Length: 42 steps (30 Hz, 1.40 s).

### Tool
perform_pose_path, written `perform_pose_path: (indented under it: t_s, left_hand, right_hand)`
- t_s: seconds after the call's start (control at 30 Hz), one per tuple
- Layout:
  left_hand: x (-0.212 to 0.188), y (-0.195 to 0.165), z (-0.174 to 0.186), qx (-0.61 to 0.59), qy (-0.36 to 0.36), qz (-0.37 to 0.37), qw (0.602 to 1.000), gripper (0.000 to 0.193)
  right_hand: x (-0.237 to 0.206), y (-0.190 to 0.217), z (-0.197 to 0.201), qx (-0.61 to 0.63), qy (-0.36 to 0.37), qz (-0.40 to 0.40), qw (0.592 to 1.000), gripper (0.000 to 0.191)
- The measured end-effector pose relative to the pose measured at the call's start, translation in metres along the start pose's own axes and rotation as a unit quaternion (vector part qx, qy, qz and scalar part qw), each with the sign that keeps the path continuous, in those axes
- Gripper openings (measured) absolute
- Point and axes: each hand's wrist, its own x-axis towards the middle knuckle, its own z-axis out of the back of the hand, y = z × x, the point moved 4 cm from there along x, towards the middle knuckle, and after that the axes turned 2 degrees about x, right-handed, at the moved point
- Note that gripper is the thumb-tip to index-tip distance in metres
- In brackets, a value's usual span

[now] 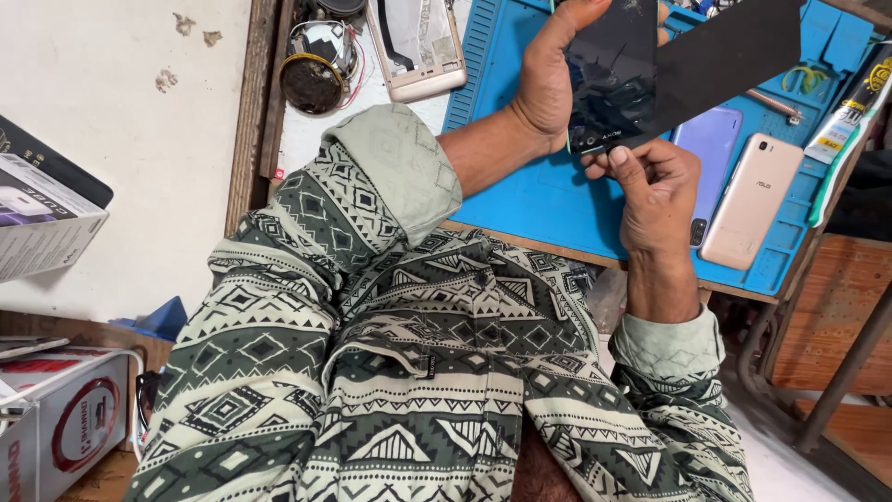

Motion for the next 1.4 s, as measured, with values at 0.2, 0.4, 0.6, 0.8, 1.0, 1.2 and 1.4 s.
perform_pose_path:
  t_s: [0.2, 0.4, 0.6, 0.8, 1.0, 1.2, 1.4]
  left_hand:
    - [-0.006, -0.016, -0.024, 0.016, 0.057, 0.030, 0.998, 0.048]
    - [-0.007, -0.019, -0.029, 0.029, 0.060, 0.010, 0.998, 0.050]
    - [-0.004, -0.021, -0.030, 0.033, 0.059, 0.004, 0.998, 0.051]
    - [0.001, -0.027, -0.036, 0.015, 0.080, 0.029, 0.996, 0.051]
    - [0.002, -0.030, -0.038, 0.029, 0.090, 0.059, 0.994, 0.053]
    - [0.003, -0.034, -0.043, 0.109, 0.110, 0.022, 0.988, 0.081]
    - [0.013, -0.037, -0.035, 0.090, 0.143, 0.068, 0.983, 0.085]
  right_hand:
    - [0.000, 0.000, -0.002, 0.007, 0.001, 0.005, 1.000, 0.017]
    - [0.000, -0.002, -0.002, -0.007, -0.002, 0.004, 1.000, 0.018]
    - [-0.001, -0.006, 0.003, -0.005, -0.001, -0.008, 1.000, 0.020]
    - [0.002, -0.005, 0.013, 0.086, -0.031, 0.007, 0.996, 0.024]
    - [0.004, -0.004, 0.019, 0.077, -0.100, 0.016, 0.992, 0.023]
    - [0.003, 0.003, 0.019, 0.006, -0.031, 0.044, 0.999, 0.030]
    - [0.004, 0.010, 0.018, 0.015, 0.001, 0.042, 0.999, 0.030]
